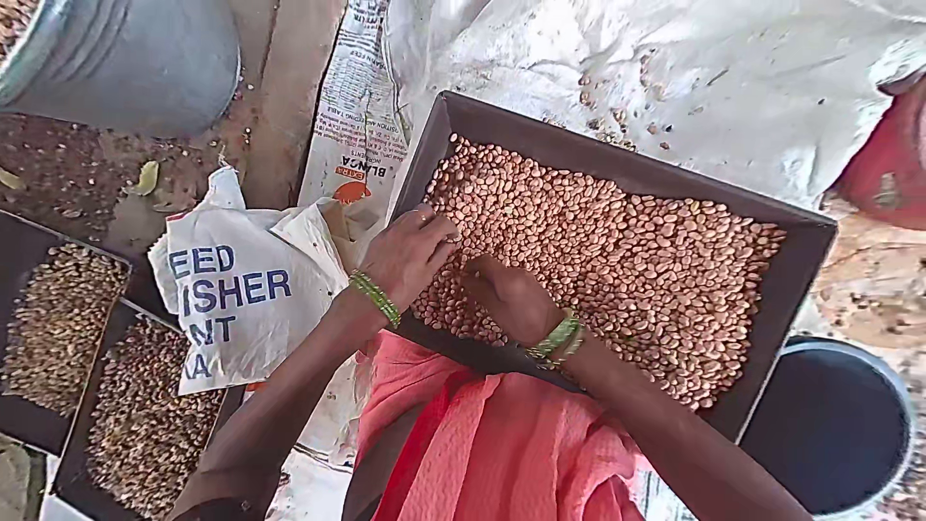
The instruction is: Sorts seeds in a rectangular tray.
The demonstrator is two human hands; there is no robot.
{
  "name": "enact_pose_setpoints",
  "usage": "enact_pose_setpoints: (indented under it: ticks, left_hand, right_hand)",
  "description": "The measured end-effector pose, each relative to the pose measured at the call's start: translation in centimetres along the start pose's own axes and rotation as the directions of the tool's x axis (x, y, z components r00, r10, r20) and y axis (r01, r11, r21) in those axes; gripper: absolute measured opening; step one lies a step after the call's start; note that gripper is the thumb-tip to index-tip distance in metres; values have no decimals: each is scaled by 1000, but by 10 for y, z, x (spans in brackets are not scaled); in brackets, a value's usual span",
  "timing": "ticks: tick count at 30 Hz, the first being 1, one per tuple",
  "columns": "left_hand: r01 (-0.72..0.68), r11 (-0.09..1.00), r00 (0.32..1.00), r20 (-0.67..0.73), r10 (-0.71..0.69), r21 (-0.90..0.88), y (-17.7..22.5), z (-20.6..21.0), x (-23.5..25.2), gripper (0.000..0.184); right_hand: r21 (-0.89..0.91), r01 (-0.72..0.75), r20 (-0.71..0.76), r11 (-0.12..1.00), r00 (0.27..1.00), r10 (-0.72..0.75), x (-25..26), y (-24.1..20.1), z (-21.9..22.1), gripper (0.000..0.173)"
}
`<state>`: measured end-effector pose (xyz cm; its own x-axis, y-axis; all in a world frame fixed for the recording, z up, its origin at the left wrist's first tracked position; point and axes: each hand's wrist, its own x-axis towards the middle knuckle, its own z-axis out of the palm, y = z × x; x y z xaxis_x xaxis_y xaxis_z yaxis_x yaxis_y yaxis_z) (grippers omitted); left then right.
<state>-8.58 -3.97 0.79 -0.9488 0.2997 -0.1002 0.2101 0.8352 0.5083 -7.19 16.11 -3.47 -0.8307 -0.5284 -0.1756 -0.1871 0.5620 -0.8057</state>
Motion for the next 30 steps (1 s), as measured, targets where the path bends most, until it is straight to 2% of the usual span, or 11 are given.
enact_pose_setpoints:
  ticks: [3, 5, 8, 10, 12, 15, 18, 22, 25, 27, 30]
  left_hand:
    - [-41, 993, 998, 54, 36, 107, -3, 22, 17, 23]
    - [-27, 984, 999, 50, 19, 175, -5, 31, 21, 24]
    - [-42, 978, 998, 47, 33, 206, -6, 36, 21, 21]
    - [-28, 990, 998, 63, 19, 142, -9, 35, 17, 20]
    - [45, 999, 996, 80, -46, 18, -13, 25, 10, 18]
    - [104, 993, 994, -9, -105, -52, -17, 6, -7, 16]
    - [120, 993, 987, -103, -122, -18, -22, -12, -16, 15]
    - [79, 996, 987, -133, -84, -42, -20, -31, -6, 17]
    - [-190, 961, 967, -210, 147, -199, 2, -37, 1, 22]
    - [-270, 936, 948, -231, 218, -224, 13, -36, 7, 27]
    - [-192, 977, 978, -106, 182, -95, 5, -20, 16, 20]
  right_hand:
    - [712, -293, 190, 638, 955, 227, -23, 11, -27, 22]
    - [843, -375, 309, 385, 924, 224, -28, 25, -43, 36]
    - [837, -327, 191, 439, 926, 325, -20, 28, -51, 44]
    - [635, -240, -59, 735, 933, 355, -6, 28, -50, 39]
    - [147, -170, -237, 974, 950, 202, 8, 26, -51, 29]
    - [-397, -164, -242, 903, 968, 69, 33, 19, -47, 31]
    - [-574, -160, -186, 803, 981, 62, 50, 20, -38, 27]
    - [78, -161, -159, 984, 972, 171, 42, 21, -50, 21]
    - [840, -216, 110, 498, 966, 233, 22, 14, -49, 27]
    - [906, -314, 259, 283, 942, 215, 14, 10, -44, 49]
    - [927, -323, 277, 190, 932, 234, 9, 10, -29, 57]
